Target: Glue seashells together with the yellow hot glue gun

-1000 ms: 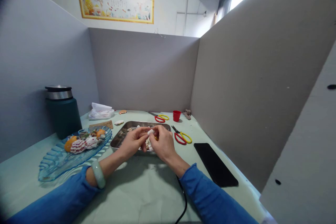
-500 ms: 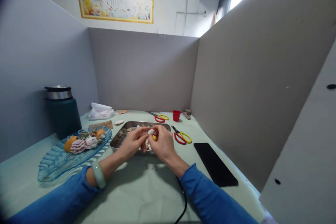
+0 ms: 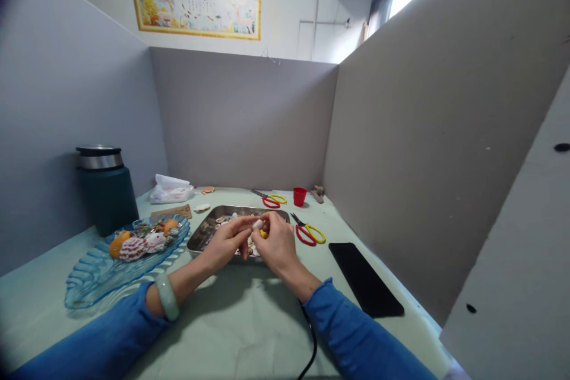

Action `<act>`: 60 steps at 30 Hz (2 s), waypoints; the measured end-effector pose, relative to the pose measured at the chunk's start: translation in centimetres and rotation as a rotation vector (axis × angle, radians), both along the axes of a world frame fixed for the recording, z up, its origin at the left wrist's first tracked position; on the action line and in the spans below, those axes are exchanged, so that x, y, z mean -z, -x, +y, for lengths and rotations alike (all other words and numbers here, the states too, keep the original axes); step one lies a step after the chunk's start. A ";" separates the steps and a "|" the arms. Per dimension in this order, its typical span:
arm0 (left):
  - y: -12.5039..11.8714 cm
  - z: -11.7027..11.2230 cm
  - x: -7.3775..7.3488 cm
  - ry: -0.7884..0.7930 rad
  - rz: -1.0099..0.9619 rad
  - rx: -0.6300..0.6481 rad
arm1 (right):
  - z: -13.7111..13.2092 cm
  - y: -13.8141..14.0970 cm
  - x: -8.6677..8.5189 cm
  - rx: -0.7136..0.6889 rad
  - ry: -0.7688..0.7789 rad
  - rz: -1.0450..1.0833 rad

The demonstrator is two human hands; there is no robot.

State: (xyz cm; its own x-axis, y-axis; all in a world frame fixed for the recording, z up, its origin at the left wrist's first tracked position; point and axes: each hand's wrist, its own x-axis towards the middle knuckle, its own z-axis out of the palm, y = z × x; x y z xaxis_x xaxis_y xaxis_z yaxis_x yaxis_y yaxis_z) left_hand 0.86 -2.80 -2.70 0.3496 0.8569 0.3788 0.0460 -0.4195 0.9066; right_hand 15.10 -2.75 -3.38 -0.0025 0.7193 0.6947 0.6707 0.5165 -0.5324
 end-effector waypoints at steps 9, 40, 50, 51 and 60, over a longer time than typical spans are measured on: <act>-0.1 -0.2 -0.4 0.050 -0.020 0.050 | 0.0 -0.2 0.0 -0.018 0.012 0.010; 0.9 0.6 -0.4 0.121 -0.174 0.066 | -0.3 -0.9 -0.5 -0.310 -0.098 0.044; 0.9 1.0 -0.2 -0.010 -0.076 -0.043 | -0.2 -1.2 -0.4 -0.273 -0.175 -0.042; 0.9 1.0 -0.2 -0.016 -0.065 -0.052 | -0.2 -1.2 -0.4 -0.272 -0.177 -0.038; 1.0 0.9 -0.2 -0.093 -0.025 -0.046 | 0.2 -1.3 0.0 -0.259 -0.190 -0.086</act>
State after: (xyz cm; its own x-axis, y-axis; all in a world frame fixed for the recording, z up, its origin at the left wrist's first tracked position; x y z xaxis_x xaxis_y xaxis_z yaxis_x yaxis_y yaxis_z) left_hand -0.16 -1.89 -2.50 0.2997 0.8327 0.4657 0.0449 -0.4999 0.8649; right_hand 16.39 -2.60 -3.40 -0.2330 0.5443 0.8059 0.5424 0.7606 -0.3569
